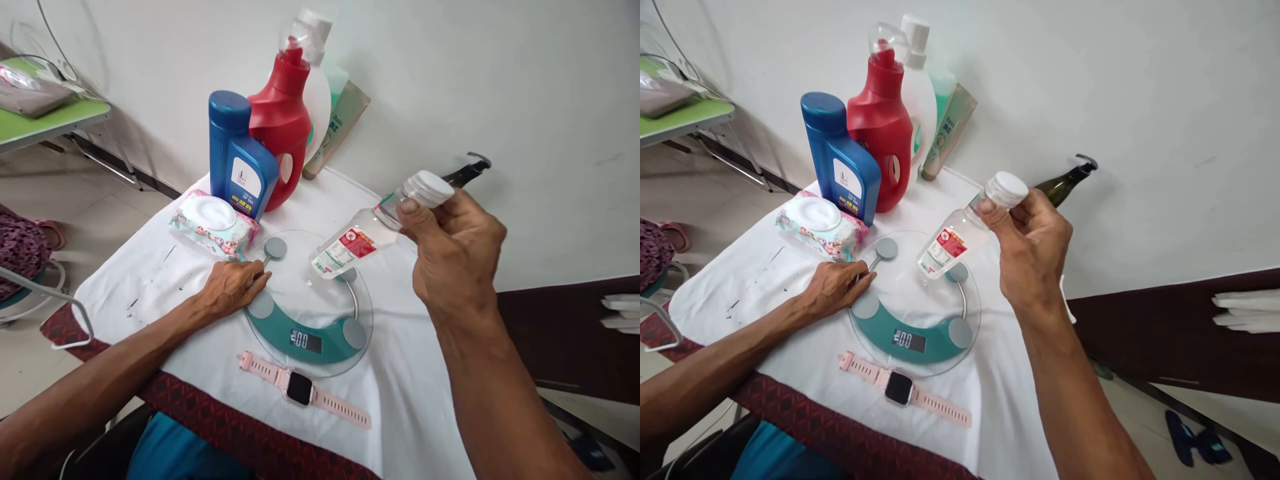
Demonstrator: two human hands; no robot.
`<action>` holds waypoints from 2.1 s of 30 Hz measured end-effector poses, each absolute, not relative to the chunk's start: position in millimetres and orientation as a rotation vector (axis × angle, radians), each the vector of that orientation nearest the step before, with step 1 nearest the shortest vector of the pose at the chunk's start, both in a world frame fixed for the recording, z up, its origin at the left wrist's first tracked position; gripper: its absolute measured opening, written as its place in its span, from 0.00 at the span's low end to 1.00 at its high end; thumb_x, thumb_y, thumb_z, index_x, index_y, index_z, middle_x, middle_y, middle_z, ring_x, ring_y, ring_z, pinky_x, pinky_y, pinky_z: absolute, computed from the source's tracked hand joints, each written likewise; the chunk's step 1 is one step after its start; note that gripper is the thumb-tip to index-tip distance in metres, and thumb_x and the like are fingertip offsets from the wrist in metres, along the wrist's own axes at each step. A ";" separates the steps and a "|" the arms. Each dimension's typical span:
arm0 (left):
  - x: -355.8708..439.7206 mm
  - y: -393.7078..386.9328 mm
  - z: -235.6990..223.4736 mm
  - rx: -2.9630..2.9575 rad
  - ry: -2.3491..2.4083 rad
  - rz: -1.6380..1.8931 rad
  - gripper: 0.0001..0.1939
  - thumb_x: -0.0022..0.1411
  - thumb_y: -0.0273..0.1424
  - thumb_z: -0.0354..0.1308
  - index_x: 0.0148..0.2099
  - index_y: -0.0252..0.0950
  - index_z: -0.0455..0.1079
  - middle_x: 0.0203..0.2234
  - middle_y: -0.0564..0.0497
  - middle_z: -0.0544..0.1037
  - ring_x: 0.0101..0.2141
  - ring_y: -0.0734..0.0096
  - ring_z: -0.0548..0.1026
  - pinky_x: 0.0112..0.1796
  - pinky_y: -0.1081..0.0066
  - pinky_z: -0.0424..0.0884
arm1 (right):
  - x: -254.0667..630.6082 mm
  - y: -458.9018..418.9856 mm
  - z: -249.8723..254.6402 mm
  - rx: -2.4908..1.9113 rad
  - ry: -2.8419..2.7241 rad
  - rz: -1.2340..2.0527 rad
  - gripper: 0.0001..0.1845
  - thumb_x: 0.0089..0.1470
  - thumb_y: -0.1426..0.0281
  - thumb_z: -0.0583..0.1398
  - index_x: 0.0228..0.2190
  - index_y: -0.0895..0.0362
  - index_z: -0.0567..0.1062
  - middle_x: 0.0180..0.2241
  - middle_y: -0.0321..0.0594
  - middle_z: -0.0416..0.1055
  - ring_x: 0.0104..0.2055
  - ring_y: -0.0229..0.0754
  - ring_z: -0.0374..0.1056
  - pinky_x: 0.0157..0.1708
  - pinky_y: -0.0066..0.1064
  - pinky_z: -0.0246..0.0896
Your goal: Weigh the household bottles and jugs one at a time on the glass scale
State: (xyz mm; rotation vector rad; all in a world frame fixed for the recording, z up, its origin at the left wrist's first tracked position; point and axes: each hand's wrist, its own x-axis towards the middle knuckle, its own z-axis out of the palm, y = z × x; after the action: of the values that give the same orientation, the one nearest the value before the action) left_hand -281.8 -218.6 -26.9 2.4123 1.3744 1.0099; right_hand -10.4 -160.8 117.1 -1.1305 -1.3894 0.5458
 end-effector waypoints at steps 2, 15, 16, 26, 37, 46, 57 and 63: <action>-282.1 -218.5 -27.6 2.413 1.366 1.009 0.19 0.77 0.37 0.53 0.31 0.37 0.68 0.18 0.55 0.72 0.19 0.75 0.65 0.24 0.72 0.54 | -11.7 -186.1 108.7 -1.156 -1.390 0.532 0.19 0.48 0.58 0.76 0.37 0.54 0.81 0.37 0.36 0.79 0.40 0.42 0.75 0.45 0.41 0.73; -282.8 -216.6 -30.1 2.426 1.384 0.990 0.19 0.77 0.37 0.53 0.31 0.37 0.70 0.18 0.55 0.72 0.19 0.77 0.62 0.23 0.70 0.54 | -14.5 -227.7 81.0 -1.088 -1.396 0.522 0.23 0.47 0.62 0.78 0.44 0.50 0.81 0.43 0.37 0.82 0.47 0.45 0.79 0.48 0.43 0.77; -282.8 -216.3 -30.2 2.423 1.383 0.995 0.19 0.77 0.37 0.53 0.31 0.37 0.70 0.18 0.55 0.71 0.19 0.77 0.62 0.23 0.70 0.54 | -13.1 -229.6 78.2 -1.065 -1.401 0.553 0.27 0.45 0.61 0.79 0.47 0.49 0.81 0.47 0.37 0.82 0.50 0.46 0.79 0.50 0.44 0.76; -281.8 -216.1 -29.7 2.440 1.321 1.087 0.16 0.75 0.34 0.55 0.32 0.36 0.69 0.18 0.58 0.69 0.19 0.78 0.62 0.23 0.73 0.56 | 37.5 -255.1 -10.3 -1.416 -0.807 0.419 0.33 0.59 0.37 0.58 0.32 0.56 0.76 0.26 0.38 0.71 0.29 0.42 0.71 0.31 0.37 0.68; -280.9 -214.9 -27.4 2.478 1.332 1.087 0.17 0.75 0.35 0.56 0.31 0.37 0.68 0.17 0.59 0.66 0.18 0.79 0.61 0.22 0.73 0.56 | 55.0 -255.7 -42.0 -1.557 -0.902 0.524 0.33 0.61 0.37 0.57 0.30 0.55 0.75 0.24 0.35 0.71 0.23 0.35 0.64 0.25 0.30 0.60; -282.3 -214.3 -27.8 2.496 1.326 1.090 0.16 0.75 0.34 0.57 0.31 0.36 0.69 0.17 0.59 0.66 0.18 0.79 0.62 0.22 0.74 0.57 | 56.1 -255.0 -44.1 -1.534 -0.834 0.516 0.33 0.58 0.36 0.59 0.30 0.55 0.75 0.23 0.35 0.70 0.23 0.36 0.65 0.23 0.29 0.61; -282.2 -215.4 -26.2 2.472 1.356 1.024 0.18 0.75 0.37 0.55 0.31 0.37 0.68 0.17 0.58 0.67 0.19 0.78 0.63 0.23 0.73 0.58 | 56.3 -255.0 -45.2 -1.536 -0.851 0.515 0.34 0.59 0.36 0.58 0.30 0.56 0.75 0.24 0.35 0.70 0.23 0.36 0.65 0.23 0.29 0.60; -282.2 -215.5 -27.1 2.466 1.371 1.009 0.18 0.75 0.36 0.55 0.31 0.37 0.69 0.17 0.57 0.67 0.19 0.77 0.63 0.24 0.72 0.57 | 55.4 -254.9 -43.1 -1.543 -0.846 0.516 0.35 0.57 0.34 0.59 0.30 0.55 0.75 0.23 0.34 0.70 0.23 0.36 0.65 0.23 0.30 0.60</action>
State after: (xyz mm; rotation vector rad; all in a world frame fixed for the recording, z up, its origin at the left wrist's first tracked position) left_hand -282.2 -215.5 -27.1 2.4662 1.3707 1.0092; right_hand 55.4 -254.9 -43.1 -1.5428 -0.8456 0.5161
